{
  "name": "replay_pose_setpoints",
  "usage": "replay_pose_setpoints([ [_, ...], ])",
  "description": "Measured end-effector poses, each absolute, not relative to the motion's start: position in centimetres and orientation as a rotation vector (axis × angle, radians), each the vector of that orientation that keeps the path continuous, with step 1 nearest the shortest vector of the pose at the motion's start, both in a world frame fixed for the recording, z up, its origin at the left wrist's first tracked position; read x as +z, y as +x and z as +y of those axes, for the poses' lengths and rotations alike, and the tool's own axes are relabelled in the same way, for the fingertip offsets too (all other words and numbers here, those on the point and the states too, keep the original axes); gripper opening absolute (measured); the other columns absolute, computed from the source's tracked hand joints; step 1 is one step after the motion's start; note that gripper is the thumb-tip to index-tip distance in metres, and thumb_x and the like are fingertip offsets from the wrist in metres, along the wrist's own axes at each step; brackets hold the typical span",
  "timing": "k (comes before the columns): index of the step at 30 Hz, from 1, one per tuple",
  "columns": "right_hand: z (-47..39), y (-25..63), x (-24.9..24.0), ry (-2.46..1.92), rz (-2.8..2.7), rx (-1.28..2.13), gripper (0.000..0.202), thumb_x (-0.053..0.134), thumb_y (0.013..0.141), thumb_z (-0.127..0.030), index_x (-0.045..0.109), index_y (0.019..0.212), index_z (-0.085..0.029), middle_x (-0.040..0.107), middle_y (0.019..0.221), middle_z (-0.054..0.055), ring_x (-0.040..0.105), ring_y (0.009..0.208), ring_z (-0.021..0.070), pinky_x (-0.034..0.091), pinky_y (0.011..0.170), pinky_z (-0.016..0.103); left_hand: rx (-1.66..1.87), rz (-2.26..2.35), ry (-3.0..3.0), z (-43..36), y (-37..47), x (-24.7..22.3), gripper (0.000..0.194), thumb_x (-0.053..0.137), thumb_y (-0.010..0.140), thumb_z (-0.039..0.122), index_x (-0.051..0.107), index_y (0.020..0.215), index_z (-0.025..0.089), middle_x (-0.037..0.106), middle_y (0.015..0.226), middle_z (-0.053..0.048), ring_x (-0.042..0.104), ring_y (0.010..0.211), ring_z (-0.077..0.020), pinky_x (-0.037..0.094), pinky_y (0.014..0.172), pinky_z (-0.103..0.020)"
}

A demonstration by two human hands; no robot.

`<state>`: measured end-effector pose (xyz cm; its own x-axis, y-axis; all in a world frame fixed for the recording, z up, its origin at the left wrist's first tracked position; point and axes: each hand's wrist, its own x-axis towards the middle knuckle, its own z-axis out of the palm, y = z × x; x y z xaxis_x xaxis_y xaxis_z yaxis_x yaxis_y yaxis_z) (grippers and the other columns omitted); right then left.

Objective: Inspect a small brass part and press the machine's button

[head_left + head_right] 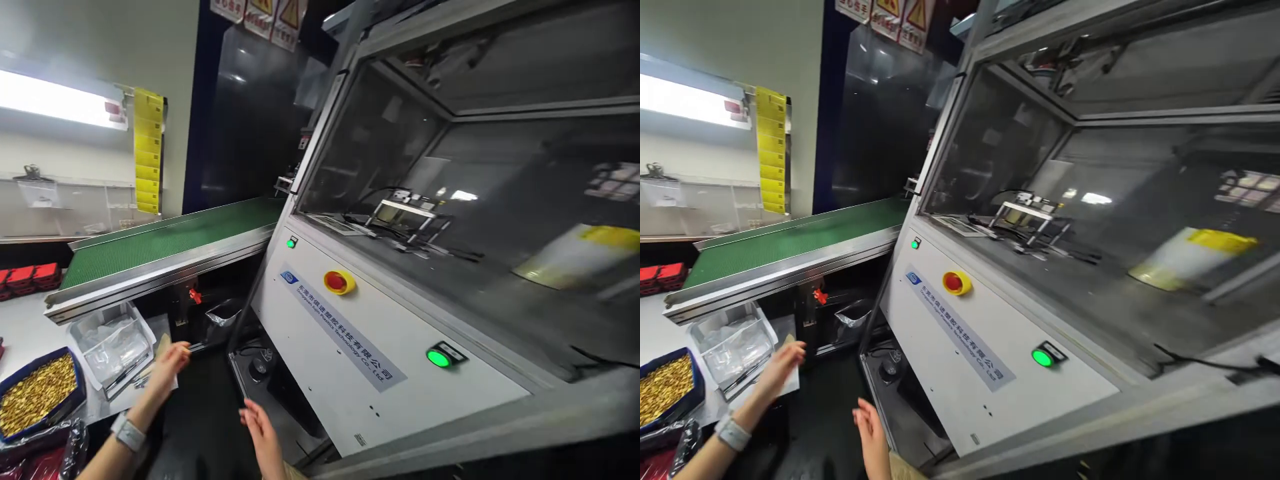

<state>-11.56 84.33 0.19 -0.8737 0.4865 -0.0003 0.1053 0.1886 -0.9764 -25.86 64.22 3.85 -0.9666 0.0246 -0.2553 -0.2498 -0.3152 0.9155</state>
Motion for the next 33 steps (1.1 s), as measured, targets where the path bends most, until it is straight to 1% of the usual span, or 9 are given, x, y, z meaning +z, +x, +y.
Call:
replay_pose_setpoints([
  [2,84.4,-11.9,3.2,-0.532,-2.125,1.708,0.061,0.055,0.072,-0.067,0.065,0.104,-0.016,0.070,0.101,0.014,0.066,0.097,0.0253,0.055,0.088,0.039,2.262,1.329,0.023,70.5,-22.1,6.2,0.052,0.084,0.051,0.051,0.069,0.081,0.011,0.063,0.073,-0.006,0.056,0.068,-0.0129,0.047,0.069,-0.025],
  [5,84.8,-11.2,9.2,-0.473,-2.068,1.425,0.043,0.052,0.082,-0.051,0.064,0.107,-0.018,0.066,0.114,0.012,0.062,0.107,0.0220,0.053,0.094,0.037,2.176,0.959,0.256,75.9,-17.6,10.6,0.040,0.083,0.058,0.045,0.069,0.078,0.014,0.064,0.078,-0.004,0.057,0.074,-0.0098,0.046,0.074,-0.021],
  [8,85.3,-9.2,14.1,-0.441,-1.965,1.158,0.031,0.055,0.084,-0.040,0.064,0.104,-0.018,0.068,0.105,0.011,0.065,0.097,0.0190,0.057,0.086,0.033,2.148,0.800,0.316,77.7,-15.6,14.8,0.033,0.084,0.061,0.038,0.068,0.078,0.013,0.064,0.078,-0.003,0.058,0.075,-0.0093,0.046,0.072,-0.019],
  [12,85.6,-6.5,17.8,-0.305,-1.936,0.910,0.022,0.055,0.085,-0.026,0.061,0.106,-0.020,0.068,0.099,0.008,0.066,0.093,0.0156,0.058,0.082,0.028,2.113,0.677,0.338,78.3,-14.2,17.9,0.031,0.084,0.063,0.033,0.067,0.080,0.013,0.064,0.074,-0.002,0.058,0.071,-0.0083,0.048,0.070,-0.018],
  [15,85.5,-5.3,19.3,-0.238,-1.938,0.797,0.022,0.054,0.085,-0.018,0.058,0.106,-0.021,0.067,0.097,0.005,0.065,0.092,0.0131,0.057,0.081,0.025,2.123,0.571,0.335,78.8,-12.7,18.8,0.026,0.082,0.065,0.030,0.066,0.080,0.015,0.064,0.073,-0.001,0.059,0.069,-0.0079,0.049,0.070,-0.018],
  [18,85.7,-4.6,20.1,-0.202,-1.941,0.742,0.021,0.054,0.085,-0.014,0.057,0.104,-0.022,0.067,0.097,0.004,0.064,0.092,0.0113,0.057,0.083,0.023,2.138,0.514,0.351,79.3,-11.5,19.4,0.024,0.082,0.066,0.028,0.064,0.075,0.015,0.064,0.070,0.000,0.058,0.065,-0.0058,0.048,0.065,-0.015],
  [22,86.7,-3.8,20.4,-0.133,-1.948,0.715,0.019,0.055,0.084,-0.013,0.057,0.101,-0.022,0.067,0.097,0.003,0.064,0.094,0.0098,0.056,0.085,0.021,2.169,0.504,0.355,79.9,-10.6,19.8,0.026,0.082,0.067,0.028,0.060,0.072,0.014,0.063,0.067,0.001,0.056,0.062,-0.0046,0.046,0.061,-0.013],
  [28,88.4,-2.9,20.5,-0.100,-1.998,0.701,0.017,0.057,0.083,-0.014,0.058,0.099,-0.022,0.067,0.097,0.003,0.064,0.093,0.0108,0.057,0.082,0.022,2.170,0.545,0.291,80.8,-9.7,19.9,0.036,0.084,0.063,0.033,0.053,0.067,0.013,0.059,0.064,0.002,0.054,0.061,-0.0050,0.045,0.060,-0.013],
  [33,89.8,-2.3,20.6,-0.068,-2.032,0.665,0.017,0.057,0.083,-0.013,0.059,0.098,-0.022,0.068,0.096,0.003,0.064,0.092,0.0116,0.057,0.080,0.024,2.133,0.481,0.272,81.8,-9.0,19.4,0.034,0.080,0.069,0.032,0.051,0.068,0.014,0.055,0.066,0.003,0.052,0.063,-0.0053,0.045,0.064,-0.015],
])
